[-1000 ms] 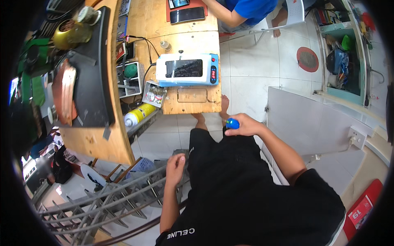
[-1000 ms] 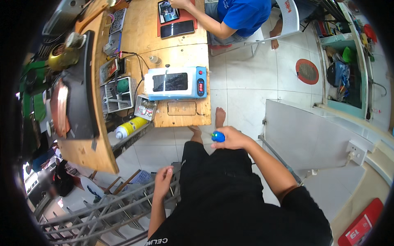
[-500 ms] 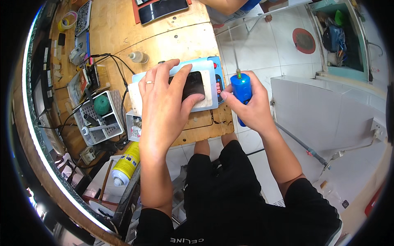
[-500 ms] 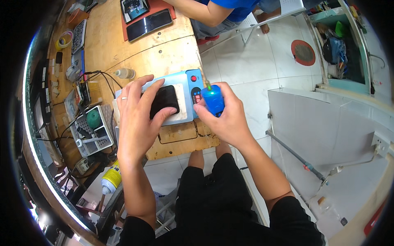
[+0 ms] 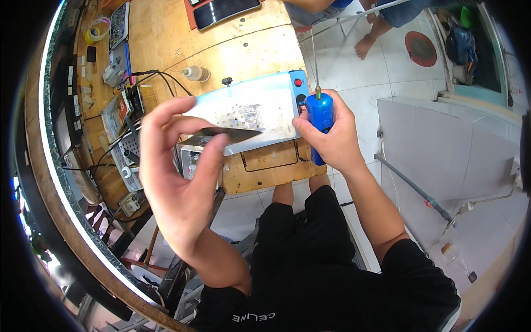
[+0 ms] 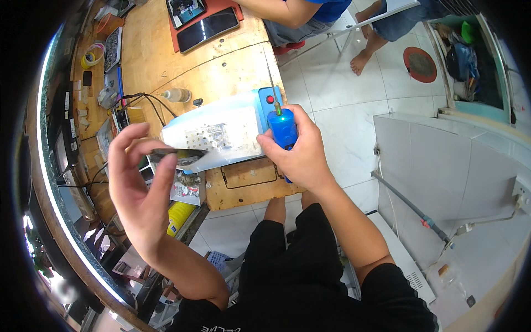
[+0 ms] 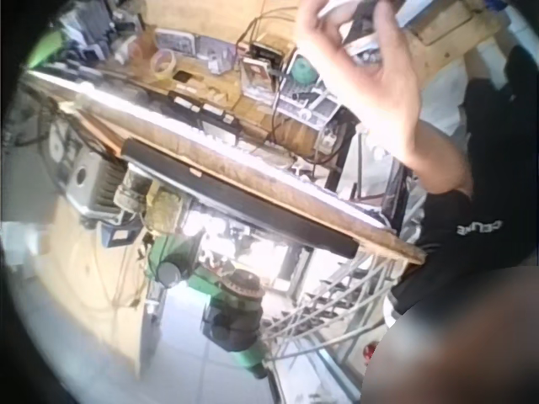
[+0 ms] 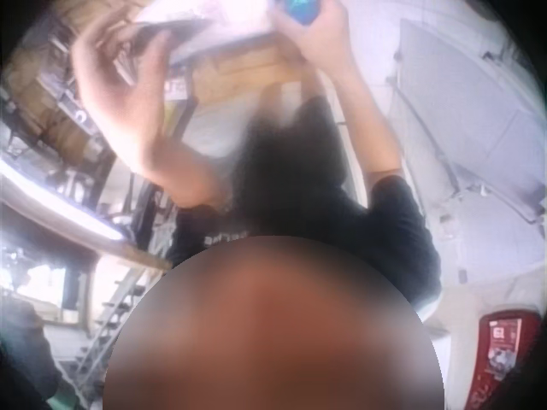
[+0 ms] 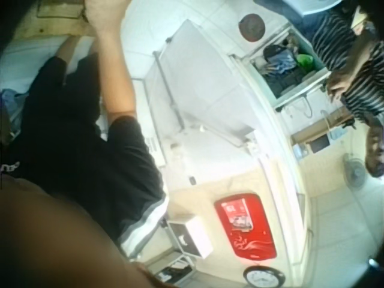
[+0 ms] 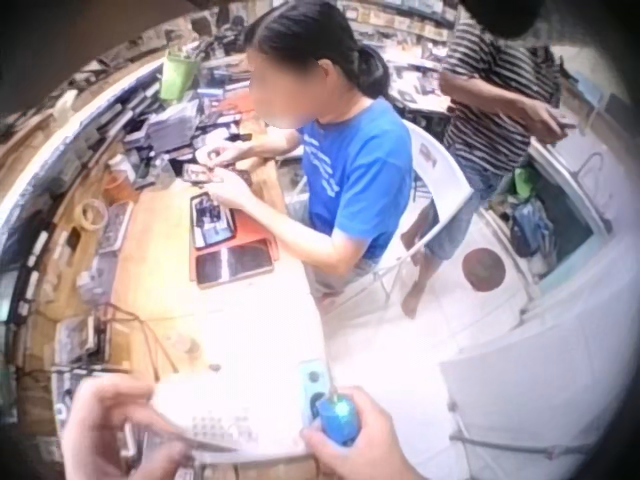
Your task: The person uses a blue electric screwdriver to remove screws from a white rectangular device on a workbench. They then use a metal pick to scrape and pry at the device's surface, likely separating a screen or cover. The person also wipes the device with a cloth and handles a small black component.
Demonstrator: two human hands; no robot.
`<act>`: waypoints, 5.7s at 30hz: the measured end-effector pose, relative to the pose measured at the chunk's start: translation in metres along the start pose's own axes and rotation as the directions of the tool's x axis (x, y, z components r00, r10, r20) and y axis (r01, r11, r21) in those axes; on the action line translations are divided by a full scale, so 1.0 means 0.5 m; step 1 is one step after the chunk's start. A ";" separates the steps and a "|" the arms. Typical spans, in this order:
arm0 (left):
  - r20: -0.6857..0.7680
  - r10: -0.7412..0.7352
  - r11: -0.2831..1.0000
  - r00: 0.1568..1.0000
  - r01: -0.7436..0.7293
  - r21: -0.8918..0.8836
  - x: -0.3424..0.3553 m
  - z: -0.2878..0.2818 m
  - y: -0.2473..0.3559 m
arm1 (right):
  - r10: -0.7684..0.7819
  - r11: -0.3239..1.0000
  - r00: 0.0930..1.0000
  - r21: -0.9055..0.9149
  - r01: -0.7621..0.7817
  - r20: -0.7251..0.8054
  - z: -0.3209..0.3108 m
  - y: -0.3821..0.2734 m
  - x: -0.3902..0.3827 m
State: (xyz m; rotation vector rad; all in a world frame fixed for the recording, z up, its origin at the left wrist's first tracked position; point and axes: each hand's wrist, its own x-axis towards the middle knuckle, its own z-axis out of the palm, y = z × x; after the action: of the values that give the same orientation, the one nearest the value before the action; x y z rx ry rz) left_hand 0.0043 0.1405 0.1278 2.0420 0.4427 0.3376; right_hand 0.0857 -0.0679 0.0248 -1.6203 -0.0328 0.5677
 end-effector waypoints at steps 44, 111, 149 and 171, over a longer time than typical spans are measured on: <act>-0.427 -0.108 0.942 0.898 0.230 0.245 -0.067 0.049 -0.118 | 0.000 0.998 0.987 0.063 0.010 -0.158 -0.006 0.069 -0.104; -0.161 0.130 0.844 0.978 -0.024 0.535 -0.081 0.083 -0.201 | 0.139 0.834 0.889 0.432 -0.343 0.437 0.154 0.093 -0.257; -0.516 -0.112 0.916 0.849 -0.113 -0.385 -0.056 0.028 -0.080 | 0.012 0.974 0.720 0.153 -0.164 0.694 0.038 0.000 -0.234; -0.278 0.111 0.838 0.954 0.061 0.542 -0.094 0.119 -0.162 | 0.179 0.808 0.835 0.407 -0.426 0.520 0.064 0.082 -0.241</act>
State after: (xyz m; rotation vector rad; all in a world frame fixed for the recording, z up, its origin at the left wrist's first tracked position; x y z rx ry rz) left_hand -0.0269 0.1102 0.0257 2.5687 0.7710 0.5970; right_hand -0.0441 -0.0861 0.0263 -0.9407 0.0351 1.1159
